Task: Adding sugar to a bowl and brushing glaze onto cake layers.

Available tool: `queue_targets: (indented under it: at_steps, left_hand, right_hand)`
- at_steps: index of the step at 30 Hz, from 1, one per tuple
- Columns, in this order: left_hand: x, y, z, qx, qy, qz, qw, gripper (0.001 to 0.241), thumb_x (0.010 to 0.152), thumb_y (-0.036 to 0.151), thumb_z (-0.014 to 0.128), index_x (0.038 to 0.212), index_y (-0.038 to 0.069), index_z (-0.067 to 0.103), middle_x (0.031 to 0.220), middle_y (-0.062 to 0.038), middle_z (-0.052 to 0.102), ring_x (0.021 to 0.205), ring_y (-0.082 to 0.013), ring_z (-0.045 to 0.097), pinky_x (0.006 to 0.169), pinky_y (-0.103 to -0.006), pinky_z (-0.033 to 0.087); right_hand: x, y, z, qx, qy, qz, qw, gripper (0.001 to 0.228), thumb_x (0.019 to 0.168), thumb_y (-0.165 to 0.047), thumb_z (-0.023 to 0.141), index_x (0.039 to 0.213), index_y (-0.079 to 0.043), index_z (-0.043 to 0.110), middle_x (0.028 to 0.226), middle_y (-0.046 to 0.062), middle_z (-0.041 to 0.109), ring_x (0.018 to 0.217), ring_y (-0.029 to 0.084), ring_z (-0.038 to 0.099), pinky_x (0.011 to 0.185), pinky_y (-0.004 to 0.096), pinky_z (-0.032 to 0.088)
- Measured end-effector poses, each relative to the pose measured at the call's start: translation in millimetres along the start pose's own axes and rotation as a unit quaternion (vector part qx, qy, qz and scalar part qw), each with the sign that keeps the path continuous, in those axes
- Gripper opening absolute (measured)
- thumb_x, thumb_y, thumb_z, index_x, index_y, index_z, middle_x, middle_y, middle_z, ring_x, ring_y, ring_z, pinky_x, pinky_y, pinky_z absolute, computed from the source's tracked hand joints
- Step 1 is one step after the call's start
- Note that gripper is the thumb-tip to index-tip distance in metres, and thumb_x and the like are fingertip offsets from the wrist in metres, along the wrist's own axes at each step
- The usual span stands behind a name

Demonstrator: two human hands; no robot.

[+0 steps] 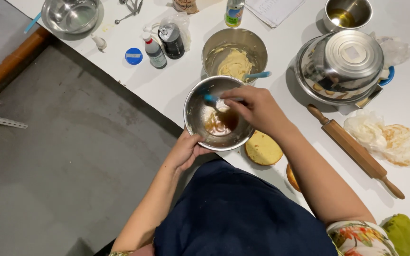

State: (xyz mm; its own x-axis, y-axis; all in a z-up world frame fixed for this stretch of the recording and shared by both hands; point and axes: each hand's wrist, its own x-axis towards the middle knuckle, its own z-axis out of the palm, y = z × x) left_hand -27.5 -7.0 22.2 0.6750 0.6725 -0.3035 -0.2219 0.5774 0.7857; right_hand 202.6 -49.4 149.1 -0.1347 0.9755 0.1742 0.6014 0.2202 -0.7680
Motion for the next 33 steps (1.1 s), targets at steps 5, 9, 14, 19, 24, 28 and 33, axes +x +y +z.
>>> queue_targets:
  at_steps: [5, 9, 14, 19, 24, 28, 33]
  left_hand:
    - [6.6, -9.1, -10.6, -0.005, -0.028, 0.014, 0.999, 0.064, 0.090, -0.002, 0.047, 0.152, 0.005, 0.030, 0.134, -0.022, 0.059, 0.108, -0.0300, 0.071, 0.086, -0.0433, 0.065]
    - [5.3, -9.0, -12.1, -0.029, -0.037, 0.001, 0.999, 0.059, 0.094, -0.001, 0.048, 0.152, -0.001, 0.033, 0.132, -0.024, 0.061, 0.106, -0.0311, 0.072, 0.086, -0.0438, 0.066]
    - [7.2, -6.3, -2.1, -0.013, -0.011, -0.017, 1.000, 0.066, 0.090, -0.002, 0.048, 0.152, 0.007, 0.026, 0.129, -0.022, 0.061, 0.103, -0.0303, 0.072, 0.085, -0.0441, 0.065]
    - [10.4, -6.3, -3.5, -0.004, 0.013, -0.035, 0.999, 0.070, 0.087, -0.002, 0.047, 0.151, 0.013, 0.022, 0.127, -0.021, 0.061, 0.102, -0.0309, 0.071, 0.084, -0.0449, 0.065]
    - [12.9, -13.4, -7.8, -0.019, -0.025, -0.029, 0.999, 0.063, 0.091, -0.001, 0.048, 0.151, 0.002, 0.031, 0.129, -0.023, 0.063, 0.106, -0.0320, 0.072, 0.087, -0.0456, 0.065]
    - [12.4, -11.6, -7.9, -0.020, -0.007, -0.041, 0.999, 0.063, 0.090, -0.001, 0.049, 0.149, 0.005, 0.031, 0.128, -0.021, 0.062, 0.104, -0.0309, 0.071, 0.086, -0.0460, 0.065]
    - [14.7, -18.9, -9.2, -0.012, -0.025, -0.036, 0.999, 0.061, 0.091, -0.001, 0.047, 0.149, 0.002, 0.032, 0.128, -0.023, 0.063, 0.104, -0.0327, 0.072, 0.086, -0.0452, 0.065]
  right_hand:
    - [-1.6, 3.3, -3.4, 0.031, -0.017, -0.096, 0.995, 0.019, 0.095, -0.013, 0.070, 0.112, -0.006, 0.075, 0.102, 0.011, 0.077, 0.086, 0.025, 0.075, 0.079, 0.035, 0.058]
    - [-8.6, -0.5, -18.2, -0.031, -0.116, -0.021, 0.993, 0.019, 0.092, -0.016, 0.071, 0.108, -0.008, 0.077, 0.095, 0.011, 0.077, 0.082, 0.027, 0.074, 0.075, 0.037, 0.057]
    - [-7.8, 14.8, 2.0, -0.108, 0.054, 0.041, 0.992, 0.020, 0.095, -0.018, 0.068, 0.110, -0.006, 0.074, 0.092, 0.016, 0.074, 0.077, 0.032, 0.071, 0.070, 0.039, 0.056]
    - [-15.0, 28.1, 6.2, -0.062, -0.044, 0.052, 0.996, 0.018, 0.092, -0.019, 0.068, 0.105, -0.009, 0.076, 0.087, 0.013, 0.077, 0.073, 0.030, 0.074, 0.069, 0.038, 0.056]
    - [-10.9, 27.3, 14.1, -0.087, 0.067, 0.074, 0.991, 0.019, 0.095, -0.019, 0.067, 0.108, -0.009, 0.076, 0.088, 0.015, 0.075, 0.075, 0.030, 0.074, 0.069, 0.039, 0.056]
    - [-13.0, 24.3, 15.5, -0.045, -0.022, 0.057, 0.997, 0.020, 0.092, -0.021, 0.070, 0.108, -0.010, 0.076, 0.085, 0.014, 0.076, 0.072, 0.031, 0.073, 0.069, 0.040, 0.056]
    - [-19.2, 36.9, 13.7, -0.120, 0.073, 0.099, 0.985, 0.018, 0.095, -0.022, 0.069, 0.107, -0.010, 0.076, 0.088, 0.014, 0.076, 0.077, 0.030, 0.073, 0.071, 0.039, 0.056]
